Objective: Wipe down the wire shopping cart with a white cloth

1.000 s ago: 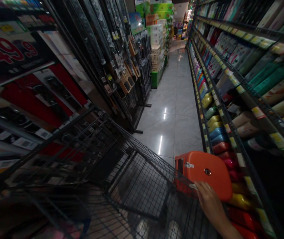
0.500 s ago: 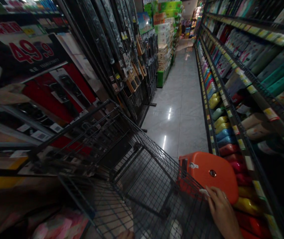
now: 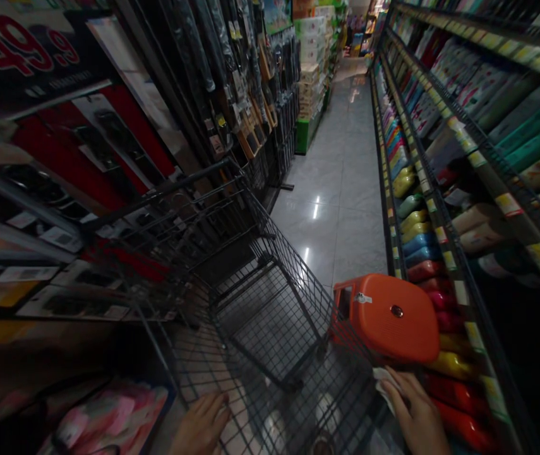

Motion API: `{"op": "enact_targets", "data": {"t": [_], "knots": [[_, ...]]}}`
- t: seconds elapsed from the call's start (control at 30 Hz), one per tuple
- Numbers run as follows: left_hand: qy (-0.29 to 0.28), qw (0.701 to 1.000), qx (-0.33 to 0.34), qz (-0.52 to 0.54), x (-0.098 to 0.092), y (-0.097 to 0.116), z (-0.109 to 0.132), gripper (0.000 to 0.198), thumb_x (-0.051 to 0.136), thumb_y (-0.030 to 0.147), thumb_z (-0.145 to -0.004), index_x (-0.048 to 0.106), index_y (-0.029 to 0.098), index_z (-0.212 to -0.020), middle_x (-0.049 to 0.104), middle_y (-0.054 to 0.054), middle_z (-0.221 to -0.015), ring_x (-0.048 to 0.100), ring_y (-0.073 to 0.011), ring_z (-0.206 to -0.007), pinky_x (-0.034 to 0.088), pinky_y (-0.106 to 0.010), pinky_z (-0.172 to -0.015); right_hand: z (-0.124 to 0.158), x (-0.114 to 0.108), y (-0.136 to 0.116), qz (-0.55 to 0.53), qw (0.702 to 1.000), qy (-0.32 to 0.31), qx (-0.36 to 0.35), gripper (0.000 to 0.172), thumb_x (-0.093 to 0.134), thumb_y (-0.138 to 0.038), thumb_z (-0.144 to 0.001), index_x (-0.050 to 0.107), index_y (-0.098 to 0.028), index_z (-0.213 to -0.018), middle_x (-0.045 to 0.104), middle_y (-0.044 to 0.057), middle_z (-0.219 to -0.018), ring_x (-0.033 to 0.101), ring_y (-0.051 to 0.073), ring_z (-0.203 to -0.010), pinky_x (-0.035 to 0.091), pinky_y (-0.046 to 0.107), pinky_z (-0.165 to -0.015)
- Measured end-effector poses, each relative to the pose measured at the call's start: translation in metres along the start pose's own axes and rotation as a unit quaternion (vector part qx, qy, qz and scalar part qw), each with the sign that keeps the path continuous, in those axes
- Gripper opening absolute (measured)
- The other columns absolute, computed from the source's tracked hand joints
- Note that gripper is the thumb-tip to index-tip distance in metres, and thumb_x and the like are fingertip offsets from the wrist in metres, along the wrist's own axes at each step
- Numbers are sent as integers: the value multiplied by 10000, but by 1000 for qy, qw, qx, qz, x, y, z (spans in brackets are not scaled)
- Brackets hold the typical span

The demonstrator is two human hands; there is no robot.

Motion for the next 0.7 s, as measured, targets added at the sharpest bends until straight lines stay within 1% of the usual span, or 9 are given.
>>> {"op": "enact_targets", "data": {"t": [0.1, 0.17, 0.23, 0.33, 0.4, 0.47, 0.57, 0.63, 0.7], "knots": [[-6, 1000, 16, -1, 1, -16, 7, 537, 474, 188, -548, 602, 204, -1069, 659, -86, -1114, 562, -256, -1065, 419, -411, -989, 13, 2, 9, -98, 988, 24, 119, 510, 678, -569, -682, 693, -191, -1025, 725, 81, -1035, 678, 258, -972, 553, 324, -826], [-5, 1000, 13, -9, 2, -30, 11, 523, 471, 186, -570, 600, 207, -1077, 651, -92, -1136, 554, -264, -1087, 415, -428, -990, 16, 2, 7, -165, 963, 76, 199, 583, 724, -602, -597, 680, -169, -984, 741, 87, -961, 693, 264, -897, 568, 318, -754], [6, 1000, 15, -10, 2, -43, 13, 488, 468, 181, -596, 606, 222, -1062, 645, -86, -1142, 551, -262, -1089, 424, -433, -976, 12, 5, -7, -191, 947, 109, 233, 586, 755, -605, -536, 685, -158, -908, 741, 81, -866, 691, 259, -814, 566, 314, -690], [33, 999, -6, -3, -1, -60, 14, 401, 455, 170, -664, 619, 230, -1025, 627, -91, -1156, 544, -260, -1097, 439, -436, -966, -5, 16, -46, -161, 968, 104, 162, 461, 743, -554, -583, 730, -162, -826, 725, 83, -913, 667, 245, -848, 542, 320, -753], [56, 997, -48, -10, -8, -68, 12, 348, 442, 160, -715, 627, 209, -1006, 592, -120, -1197, 526, -278, -1137, 445, -453, -971, -15, 27, -72, -122, 982, 107, 100, 397, 709, -542, -625, 748, -172, -765, 695, 88, -975, 650, 237, -879, 526, 320, -775], [89, 990, -99, -38, -19, -69, 12, 311, 452, 174, -757, 631, 174, -1012, 543, -158, -1245, 501, -310, -1179, 455, -474, -967, -18, 41, -87, -113, 985, 100, 85, 391, 681, -541, -647, 756, -171, -748, 690, 89, -927, 650, 237, -861, 526, 329, -779], [120, 966, -212, -88, -31, -44, 12, 341, 503, 234, -797, 612, 133, -1104, 475, -206, -1315, 465, -364, -1225, 442, -545, -979, -9, 60, -91, -132, 981, 77, 119, 449, 647, -543, -681, 758, -161, -890, 726, 103, -943, 667, 264, -924, 528, 366, -855], [150, 956, -241, -81, -28, -1, 8, 349, 519, 258, -808, 613, 159, -1130, 514, -190, -1281, 487, -351, -1208, 414, -573, -1010, 1, 66, -85, -132, 978, 81, 143, 494, 630, -561, -689, 747, -158, -949, 739, 117, -984, 671, 287, -972, 524, 397, -898], [159, 960, -221, -71, -14, 56, -4, 320, 547, 238, -819, 634, 233, -1127, 623, -114, -1148, 558, -281, -1135, 435, -494, -1017, 9, 66, -76, -126, 979, 71, 141, 485, 624, -578, -685, 755, -164, -900, 745, 124, -986, 680, 301, -977, 530, 406, -910]]}}
Point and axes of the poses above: each hand's wrist, its own z-axis away from the middle knuckle, its own x-axis out of the palm, y = z × x, the point moved 3 cm from there along -z, towards the middle knuckle
